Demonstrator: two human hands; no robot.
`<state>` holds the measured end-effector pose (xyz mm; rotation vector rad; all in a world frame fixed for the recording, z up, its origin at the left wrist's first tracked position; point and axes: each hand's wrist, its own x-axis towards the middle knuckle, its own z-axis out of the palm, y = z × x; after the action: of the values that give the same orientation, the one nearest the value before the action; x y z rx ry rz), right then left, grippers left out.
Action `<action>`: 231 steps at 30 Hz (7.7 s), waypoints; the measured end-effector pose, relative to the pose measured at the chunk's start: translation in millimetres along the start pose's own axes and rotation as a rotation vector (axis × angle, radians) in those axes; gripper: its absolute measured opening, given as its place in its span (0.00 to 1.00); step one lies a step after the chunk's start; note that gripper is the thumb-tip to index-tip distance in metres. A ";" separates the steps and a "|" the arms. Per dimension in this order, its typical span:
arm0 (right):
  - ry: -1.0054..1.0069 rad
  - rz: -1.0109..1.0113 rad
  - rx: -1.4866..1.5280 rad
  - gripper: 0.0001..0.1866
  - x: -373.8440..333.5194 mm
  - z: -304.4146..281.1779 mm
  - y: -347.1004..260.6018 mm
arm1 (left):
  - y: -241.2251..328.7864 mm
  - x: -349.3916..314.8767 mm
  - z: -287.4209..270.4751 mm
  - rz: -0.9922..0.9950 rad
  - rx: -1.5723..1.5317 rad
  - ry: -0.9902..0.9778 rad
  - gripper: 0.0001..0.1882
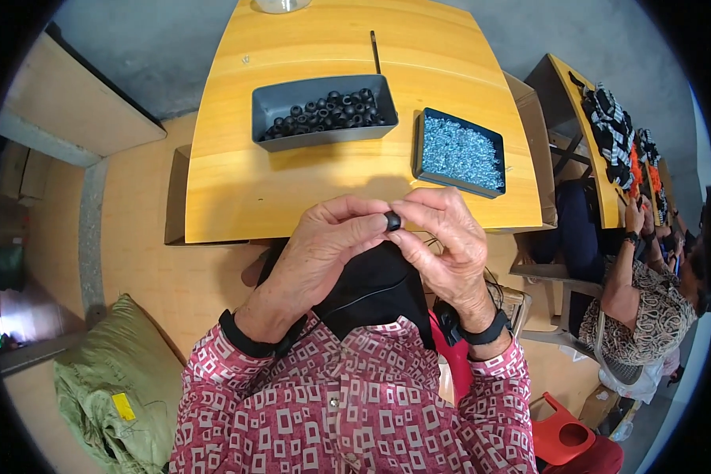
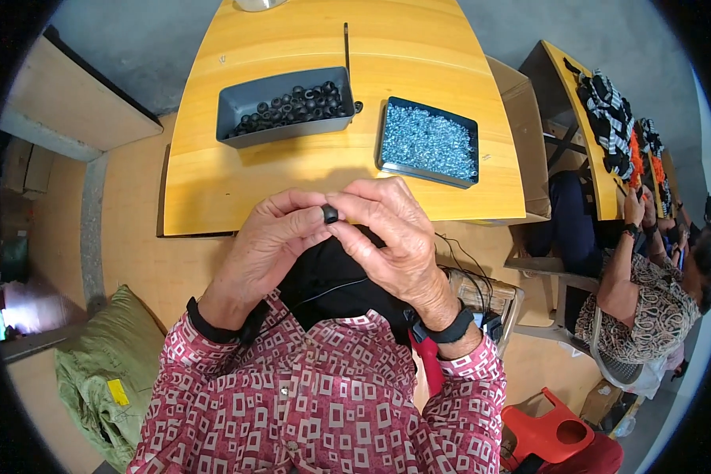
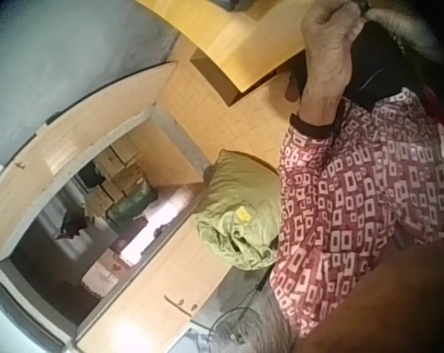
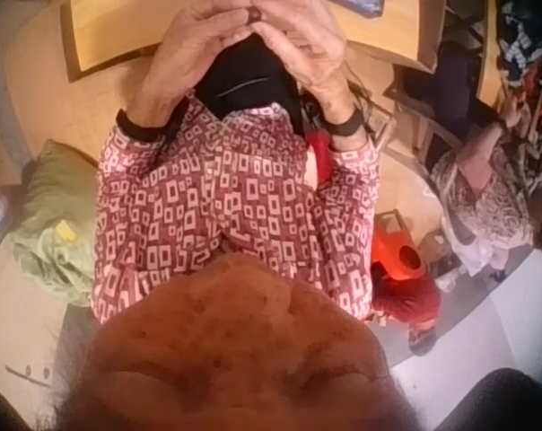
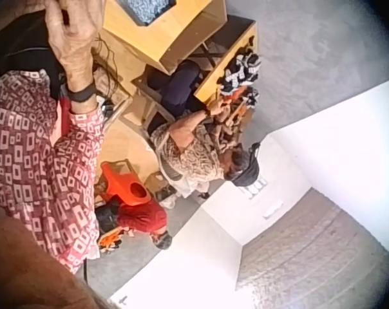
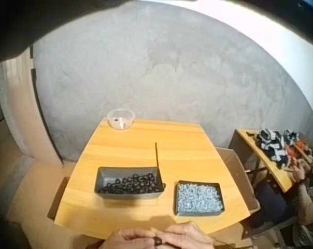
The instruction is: The person assembles small parts by taking black plastic pieces and small metal springs from trays, inserting the springs into the plastic pieces by hand, and placing the assembled parts into a box.
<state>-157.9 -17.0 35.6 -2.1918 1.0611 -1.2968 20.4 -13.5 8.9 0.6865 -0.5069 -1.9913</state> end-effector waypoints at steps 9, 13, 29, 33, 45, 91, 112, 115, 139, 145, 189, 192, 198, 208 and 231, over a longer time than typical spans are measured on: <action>-0.031 -0.063 -0.132 0.16 1.5 -2.6 -2.3 | 0.0 -2.6 0.3 0.026 0.106 0.026 0.09; -0.035 -0.072 -0.128 0.16 0.3 -3.0 0.9 | 0.9 -2.0 -0.8 -0.054 0.068 0.030 0.10; -0.161 0.340 -0.227 0.12 34.9 -66.5 39.5 | -4.9 4.9 -16.1 -0.136 -0.058 -0.022 0.09; -0.354 0.263 -0.520 0.11 40.3 -76.2 80.6 | -7.6 7.9 -13.0 -0.112 -0.067 -0.031 0.09; -0.275 0.410 -0.282 0.09 55.5 -62.1 88.3 | -8.7 5.7 -12.0 -0.131 -0.075 -0.006 0.09; 0.121 0.101 0.001 0.08 18.0 -50.5 -7.8 | -6.9 19.1 34.6 -0.101 -0.185 -0.173 0.12; 0.056 -0.022 -0.294 0.15 4.3 -35.3 -24.4 | -16.0 15.6 31.2 -0.105 -0.200 -0.161 0.10; 0.072 0.013 -0.263 0.17 -2.9 -38.2 -17.7 | -16.4 15.2 29.4 -0.107 -0.216 -0.166 0.10; -0.088 -0.163 -0.472 0.12 58.3 -42.9 -0.7 | -9.9 11.1 6.0 -0.109 -0.178 -0.101 0.09; -0.285 -0.056 -0.395 0.08 120.3 -31.2 40.9 | 0.0 6.5 -3.2 -0.061 -0.177 -0.070 0.09; -0.872 -0.220 -0.799 0.07 159.4 98.3 72.6 | 13.6 8.0 -21.5 -0.006 -0.221 -0.030 0.11; -0.899 -0.229 -0.697 0.06 160.8 95.1 73.3 | 12.1 4.8 -21.9 0.002 -0.228 -0.017 0.10; -0.676 -0.024 -0.229 0.07 158.6 72.0 66.2 | 14.6 4.9 -26.7 0.026 -0.205 -0.027 0.13; -0.396 0.451 0.363 0.06 114.8 31.2 16.9 | 23.4 2.5 -25.1 0.106 -0.229 -0.052 0.10; -0.261 0.188 0.181 0.10 53.1 -19.5 -14.3 | 4.4 -2.6 2.0 0.179 -0.110 -0.066 0.10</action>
<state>-153.5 -47.4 85.2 -2.0059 0.9794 -0.9548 23.0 -13.1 13.7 0.4917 -0.4770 -1.8624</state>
